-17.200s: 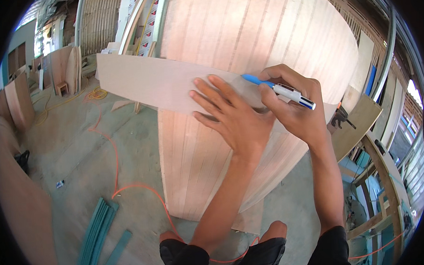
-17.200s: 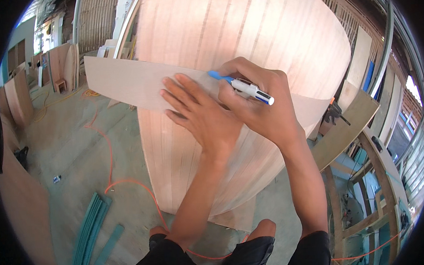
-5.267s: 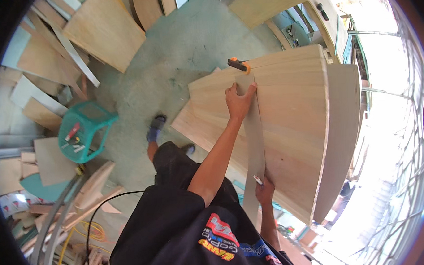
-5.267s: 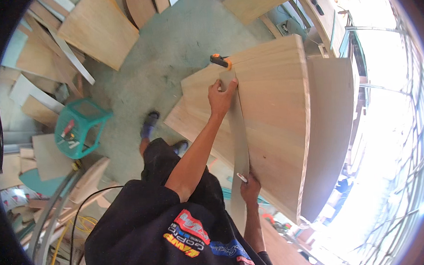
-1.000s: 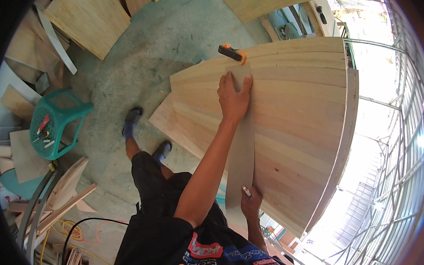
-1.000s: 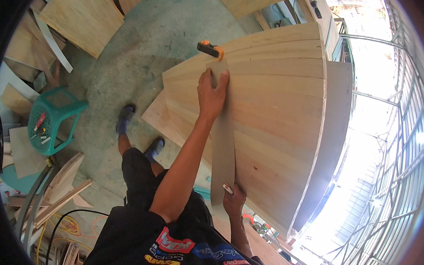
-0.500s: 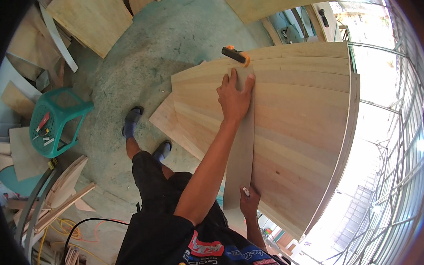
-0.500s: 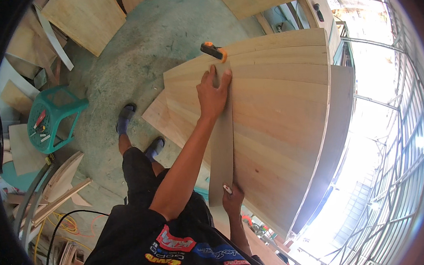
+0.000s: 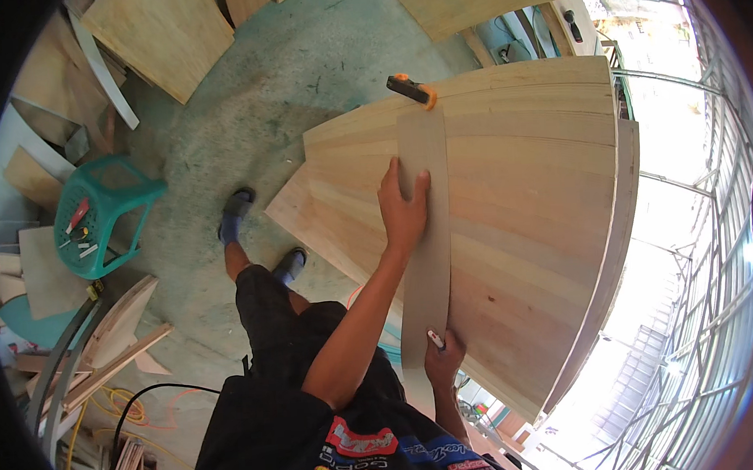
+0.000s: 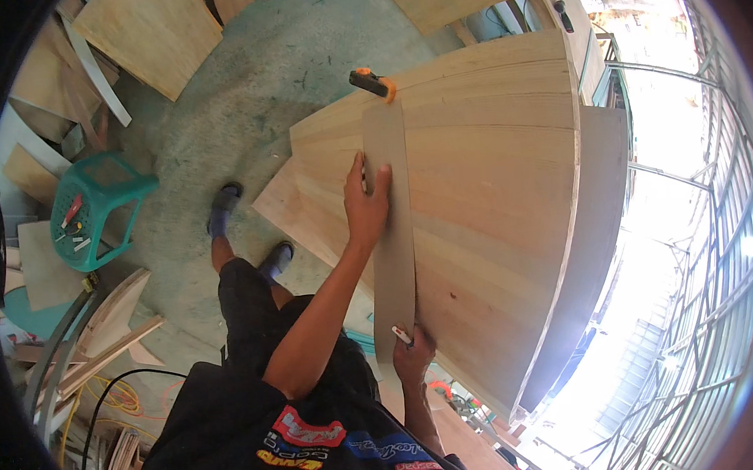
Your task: The person measures a large curved wooden structure with a clamp and then moves to a workbench to select a thin wooden template. They place the template on the curved structure and use a marker to trace its outline onto the wood.
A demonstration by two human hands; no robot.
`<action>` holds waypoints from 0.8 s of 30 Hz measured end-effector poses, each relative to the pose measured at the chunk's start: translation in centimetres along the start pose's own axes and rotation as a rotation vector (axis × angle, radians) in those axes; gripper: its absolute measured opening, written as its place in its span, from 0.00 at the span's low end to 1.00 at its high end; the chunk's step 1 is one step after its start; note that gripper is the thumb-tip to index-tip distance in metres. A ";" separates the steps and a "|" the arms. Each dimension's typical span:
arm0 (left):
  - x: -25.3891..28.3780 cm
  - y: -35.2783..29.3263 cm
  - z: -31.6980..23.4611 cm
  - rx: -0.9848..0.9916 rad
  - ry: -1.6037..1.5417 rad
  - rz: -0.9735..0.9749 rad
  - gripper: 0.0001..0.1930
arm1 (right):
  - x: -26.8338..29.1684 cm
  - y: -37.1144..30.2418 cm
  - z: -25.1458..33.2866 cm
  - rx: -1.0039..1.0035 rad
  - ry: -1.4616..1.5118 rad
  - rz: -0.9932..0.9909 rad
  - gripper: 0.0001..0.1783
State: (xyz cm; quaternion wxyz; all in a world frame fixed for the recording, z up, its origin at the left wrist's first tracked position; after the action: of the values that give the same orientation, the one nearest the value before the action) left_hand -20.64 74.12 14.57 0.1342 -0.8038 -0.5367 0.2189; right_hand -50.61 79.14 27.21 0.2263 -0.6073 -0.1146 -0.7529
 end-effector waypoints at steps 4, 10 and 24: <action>-0.1 -5.9 -0.1 -0.125 0.162 0.086 0.42 | -0.2 -0.2 -0.2 0.033 -0.034 -0.040 0.11; -0.4 -8.5 0.6 -0.074 0.186 0.180 0.47 | -0.2 0.0 0.1 -0.063 -0.043 0.020 0.13; -1.0 -7.1 0.8 -0.175 0.205 0.208 0.44 | 0.6 -12.2 -10.1 -0.212 0.059 0.075 0.15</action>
State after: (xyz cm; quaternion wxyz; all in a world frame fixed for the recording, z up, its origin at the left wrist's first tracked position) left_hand -27.09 75.97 17.33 0.0945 -0.8817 -0.4512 0.1010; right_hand -65.30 85.15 26.66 0.1921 -0.6092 -0.0048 -0.7694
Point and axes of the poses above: each hand's wrist, its own y-axis towards the middle knuckle, its own x-axis out of the back of the hand, z = x × y, the point moved 10 cm from there along y, towards the middle knuckle, and after that the axes turned 1 degree about z, right-handed, at the moved point
